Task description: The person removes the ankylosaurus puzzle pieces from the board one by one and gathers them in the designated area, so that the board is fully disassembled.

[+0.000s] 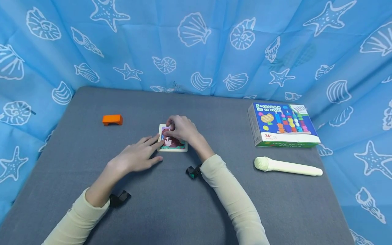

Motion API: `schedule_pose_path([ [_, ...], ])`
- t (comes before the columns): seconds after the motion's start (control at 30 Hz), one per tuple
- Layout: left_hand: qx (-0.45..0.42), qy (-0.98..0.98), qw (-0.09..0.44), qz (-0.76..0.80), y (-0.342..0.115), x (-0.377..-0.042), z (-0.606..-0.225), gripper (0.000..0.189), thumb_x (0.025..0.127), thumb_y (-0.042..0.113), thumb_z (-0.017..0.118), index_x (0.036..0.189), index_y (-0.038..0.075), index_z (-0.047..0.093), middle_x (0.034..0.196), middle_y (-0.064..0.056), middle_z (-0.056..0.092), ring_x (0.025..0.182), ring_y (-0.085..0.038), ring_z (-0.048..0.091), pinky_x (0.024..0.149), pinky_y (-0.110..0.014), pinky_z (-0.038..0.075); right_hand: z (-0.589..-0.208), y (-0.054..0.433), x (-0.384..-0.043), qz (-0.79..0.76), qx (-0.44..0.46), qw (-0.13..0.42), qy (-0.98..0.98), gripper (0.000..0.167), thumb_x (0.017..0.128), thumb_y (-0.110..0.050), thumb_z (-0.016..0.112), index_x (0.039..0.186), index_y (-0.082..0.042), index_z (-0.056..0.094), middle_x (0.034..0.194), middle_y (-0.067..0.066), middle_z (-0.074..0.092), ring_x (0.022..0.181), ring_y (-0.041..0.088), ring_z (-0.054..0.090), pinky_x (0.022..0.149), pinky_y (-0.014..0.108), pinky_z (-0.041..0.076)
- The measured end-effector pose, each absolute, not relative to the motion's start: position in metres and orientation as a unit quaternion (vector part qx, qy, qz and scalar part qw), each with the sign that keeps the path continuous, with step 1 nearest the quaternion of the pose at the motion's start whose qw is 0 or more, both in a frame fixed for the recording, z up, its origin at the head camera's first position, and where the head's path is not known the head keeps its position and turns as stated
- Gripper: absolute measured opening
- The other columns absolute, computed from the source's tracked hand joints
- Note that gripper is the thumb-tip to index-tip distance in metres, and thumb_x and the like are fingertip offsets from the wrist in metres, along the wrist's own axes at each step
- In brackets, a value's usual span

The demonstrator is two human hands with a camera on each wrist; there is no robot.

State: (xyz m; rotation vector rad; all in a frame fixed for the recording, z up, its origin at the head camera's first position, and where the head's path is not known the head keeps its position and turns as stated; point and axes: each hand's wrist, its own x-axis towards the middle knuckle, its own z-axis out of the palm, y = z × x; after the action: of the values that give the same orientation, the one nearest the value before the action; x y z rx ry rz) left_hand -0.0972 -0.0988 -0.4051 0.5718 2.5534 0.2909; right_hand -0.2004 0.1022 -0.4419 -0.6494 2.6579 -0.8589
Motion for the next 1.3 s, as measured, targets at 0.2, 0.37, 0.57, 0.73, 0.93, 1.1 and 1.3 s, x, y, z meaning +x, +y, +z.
schedule_pose_path([
  [0.2,0.206,0.938,0.253,0.113,-0.098,-0.097,-0.405,0.071,0.112,0.046,0.057,0.173,0.02,0.031,0.184,-0.011,0.017,0.168,-0.041,0.026,0.121,-0.074,0.041,-0.428,0.099,-0.193,-0.273,-0.216,0.149,0.926,0.03,0.097,-0.033,0.084,0.113,-0.009,0.076,0.098,0.006,0.079,0.082,0.016,0.071,0.071,0.028,0.055],
  [0.37,0.2,0.939,0.253,0.115,-0.097,-0.097,-0.406,0.07,0.112,0.046,0.057,0.172,0.02,0.033,0.184,-0.011,0.017,0.168,-0.041,0.026,0.122,-0.074,0.04,-0.429,0.098,-0.197,-0.256,-0.218,0.164,0.927,0.03,0.1,-0.036,0.081,0.115,-0.011,0.074,0.102,0.005,0.076,0.084,0.016,0.067,0.071,0.029,0.05],
  [0.57,0.196,0.941,0.249,0.118,-0.095,-0.096,-0.408,0.069,0.112,0.046,0.057,0.172,0.019,0.034,0.184,-0.012,0.016,0.167,-0.042,0.026,0.124,-0.073,0.038,-0.429,0.098,-0.202,-0.234,-0.214,0.171,0.933,0.033,0.1,-0.041,0.079,0.116,-0.013,0.073,0.115,0.006,0.074,0.104,0.021,0.069,0.089,0.044,0.058],
  [0.73,0.193,0.941,0.249,0.124,-0.094,-0.097,-0.409,0.07,0.112,0.046,0.057,0.172,0.018,0.035,0.184,-0.013,0.016,0.167,-0.043,0.025,0.126,-0.073,0.036,-0.428,0.098,-0.203,-0.242,-0.206,0.168,0.933,0.034,0.097,-0.041,0.081,0.114,-0.012,0.075,0.116,0.006,0.074,0.104,0.022,0.068,0.09,0.047,0.058],
  [0.93,0.193,0.94,0.251,0.128,-0.096,-0.097,-0.408,0.07,0.111,0.046,0.058,0.172,0.02,0.035,0.184,-0.012,0.017,0.167,-0.043,0.026,0.125,-0.073,0.036,-0.431,0.098,-0.204,-0.269,-0.222,0.148,0.926,0.032,0.095,-0.036,0.086,0.112,-0.011,0.077,0.106,0.005,0.076,0.089,0.018,0.064,0.077,0.034,0.052],
  [1.1,0.195,0.938,0.252,0.133,-0.098,-0.097,-0.408,0.07,0.112,0.046,0.058,0.172,0.02,0.035,0.184,-0.011,0.017,0.167,-0.043,0.025,0.124,-0.075,0.036,-0.435,0.1,-0.202,-0.33,-0.258,0.125,0.899,0.026,0.093,-0.022,0.088,0.111,-0.007,0.078,0.104,0.008,0.077,0.091,0.018,0.069,0.08,0.029,0.056],
  [1.3,0.192,0.94,0.251,0.13,-0.097,-0.097,-0.409,0.07,0.112,0.048,0.057,0.172,0.022,0.034,0.185,-0.009,0.016,0.168,-0.041,0.024,0.125,-0.074,0.036,-0.436,0.105,-0.197,-0.419,-0.256,0.128,0.862,0.018,0.094,-0.004,0.084,0.111,-0.004,0.079,0.104,0.011,0.075,0.089,0.018,0.072,0.076,0.024,0.058],
])
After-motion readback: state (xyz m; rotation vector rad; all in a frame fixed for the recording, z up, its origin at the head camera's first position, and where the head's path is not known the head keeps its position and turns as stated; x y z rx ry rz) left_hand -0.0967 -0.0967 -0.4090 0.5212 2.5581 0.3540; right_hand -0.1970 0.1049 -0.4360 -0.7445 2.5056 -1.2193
